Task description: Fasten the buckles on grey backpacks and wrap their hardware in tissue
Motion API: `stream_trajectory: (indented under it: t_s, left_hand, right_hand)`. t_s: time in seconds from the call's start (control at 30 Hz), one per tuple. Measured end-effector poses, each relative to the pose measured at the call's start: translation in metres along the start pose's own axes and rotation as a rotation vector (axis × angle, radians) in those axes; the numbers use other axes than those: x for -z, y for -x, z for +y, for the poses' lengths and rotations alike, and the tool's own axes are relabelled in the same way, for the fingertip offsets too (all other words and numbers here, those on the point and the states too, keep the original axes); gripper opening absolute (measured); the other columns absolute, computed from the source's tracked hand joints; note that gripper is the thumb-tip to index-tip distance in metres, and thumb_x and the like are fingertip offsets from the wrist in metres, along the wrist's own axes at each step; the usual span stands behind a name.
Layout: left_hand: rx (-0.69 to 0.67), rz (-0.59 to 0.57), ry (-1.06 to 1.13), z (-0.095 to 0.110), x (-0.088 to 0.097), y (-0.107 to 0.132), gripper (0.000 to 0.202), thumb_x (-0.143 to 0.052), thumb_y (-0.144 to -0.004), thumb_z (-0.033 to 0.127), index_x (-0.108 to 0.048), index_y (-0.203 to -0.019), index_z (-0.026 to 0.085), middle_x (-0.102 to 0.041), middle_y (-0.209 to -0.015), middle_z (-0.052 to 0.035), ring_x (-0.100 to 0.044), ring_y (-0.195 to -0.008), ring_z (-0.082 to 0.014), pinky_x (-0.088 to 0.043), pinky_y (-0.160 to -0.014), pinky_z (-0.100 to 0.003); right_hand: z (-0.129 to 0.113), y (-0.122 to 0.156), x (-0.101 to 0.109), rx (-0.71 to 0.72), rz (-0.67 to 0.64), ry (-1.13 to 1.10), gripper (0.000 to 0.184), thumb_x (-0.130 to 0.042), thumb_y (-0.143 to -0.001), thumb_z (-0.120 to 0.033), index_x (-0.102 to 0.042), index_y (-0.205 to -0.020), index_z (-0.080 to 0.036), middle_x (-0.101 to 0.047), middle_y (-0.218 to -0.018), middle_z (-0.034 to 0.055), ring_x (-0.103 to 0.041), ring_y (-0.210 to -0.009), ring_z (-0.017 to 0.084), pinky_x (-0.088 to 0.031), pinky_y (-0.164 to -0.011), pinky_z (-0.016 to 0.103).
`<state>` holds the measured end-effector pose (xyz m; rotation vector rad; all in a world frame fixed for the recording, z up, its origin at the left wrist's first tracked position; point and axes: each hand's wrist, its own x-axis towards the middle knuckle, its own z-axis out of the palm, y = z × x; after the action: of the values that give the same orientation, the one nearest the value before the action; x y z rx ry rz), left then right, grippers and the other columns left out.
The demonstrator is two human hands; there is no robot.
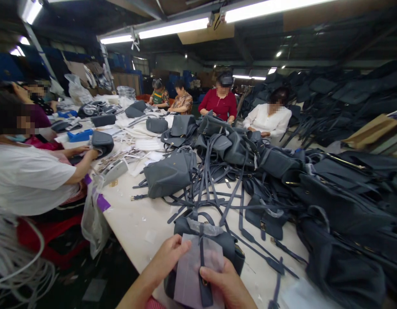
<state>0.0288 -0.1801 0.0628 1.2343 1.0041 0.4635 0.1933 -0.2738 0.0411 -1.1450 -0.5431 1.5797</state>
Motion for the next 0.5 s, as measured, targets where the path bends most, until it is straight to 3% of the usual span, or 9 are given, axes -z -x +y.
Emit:
stream_trajectory:
  t_s: [0.07, 0.13, 0.23, 0.33, 0.43, 0.5]
  left_hand:
    - [0.092, -0.097, 0.148, 0.0, -0.005, 0.0, 0.051, -0.067, -0.068, 0.062, -0.063, -0.087, 0.015, -0.064, -0.074, -0.0022, -0.056, -0.065, -0.0171, -0.04, -0.059, -0.026]
    - [0.135, -0.124, 0.275, -0.001, -0.015, -0.001, 0.05, -0.077, -0.06, 0.052, -0.067, -0.089, 0.013, -0.069, -0.079, -0.0053, -0.06, -0.07, -0.0195, -0.045, -0.065, -0.029]
    - [0.104, -0.024, 0.309, -0.007, -0.035, -0.007, 0.036, -0.082, -0.053, 0.036, -0.071, -0.076, 0.011, -0.07, -0.071, -0.005, -0.06, -0.066, -0.0194, -0.045, -0.065, -0.029]
    - [0.083, 0.057, 0.299, -0.012, -0.047, -0.015, 0.026, -0.08, -0.053, 0.032, -0.069, -0.065, 0.012, -0.066, -0.06, -0.0013, -0.056, -0.058, -0.0164, -0.042, -0.06, -0.027]
    - [0.077, 0.111, 0.308, -0.013, -0.048, -0.019, 0.025, -0.08, -0.052, 0.032, -0.065, -0.059, 0.014, -0.062, -0.055, 0.0014, -0.054, -0.056, -0.0146, -0.041, -0.059, -0.026]
    - [0.094, 0.101, 0.328, -0.01, -0.045, -0.018, 0.028, -0.081, -0.05, 0.034, -0.066, -0.061, 0.014, -0.064, -0.057, 0.0008, -0.055, -0.057, -0.015, -0.042, -0.061, -0.027]
  right_hand:
    - [-0.005, 0.003, -0.001, -0.01, 0.017, 0.03, 0.05, -0.088, -0.053, -0.039, -0.074, -0.094, -0.014, -0.076, -0.083, 0.0073, -0.068, -0.076, 0.024, -0.052, -0.076, 0.035]
    - [-0.007, 0.004, -0.002, -0.009, 0.063, 0.08, 0.045, -0.088, -0.055, -0.039, -0.074, -0.089, -0.014, -0.075, -0.077, 0.0053, -0.066, -0.071, 0.021, -0.051, -0.069, 0.03]
    - [-0.004, 0.002, 0.0, 0.018, 0.142, 0.154, 0.041, -0.086, -0.056, -0.043, -0.074, -0.081, -0.013, -0.07, -0.064, 0.0019, -0.063, -0.062, 0.018, -0.048, -0.061, 0.027]
    - [0.003, 0.002, 0.004, 0.043, 0.167, 0.165, 0.045, -0.085, -0.057, -0.047, -0.075, -0.086, -0.014, -0.072, -0.068, 0.0035, -0.066, -0.07, 0.022, -0.051, -0.068, 0.032]
    - [0.002, 0.011, 0.011, 0.033, 0.076, 0.016, 0.059, -0.081, -0.06, -0.058, -0.074, -0.1, -0.015, -0.077, -0.088, 0.0095, -0.07, -0.088, 0.029, -0.051, -0.082, 0.039]
    - [-0.002, 0.02, 0.015, -0.049, -0.059, -0.168, 0.071, -0.065, -0.068, -0.073, -0.072, -0.106, -0.014, -0.077, -0.095, 0.014, -0.069, -0.095, 0.032, -0.05, -0.088, 0.043]
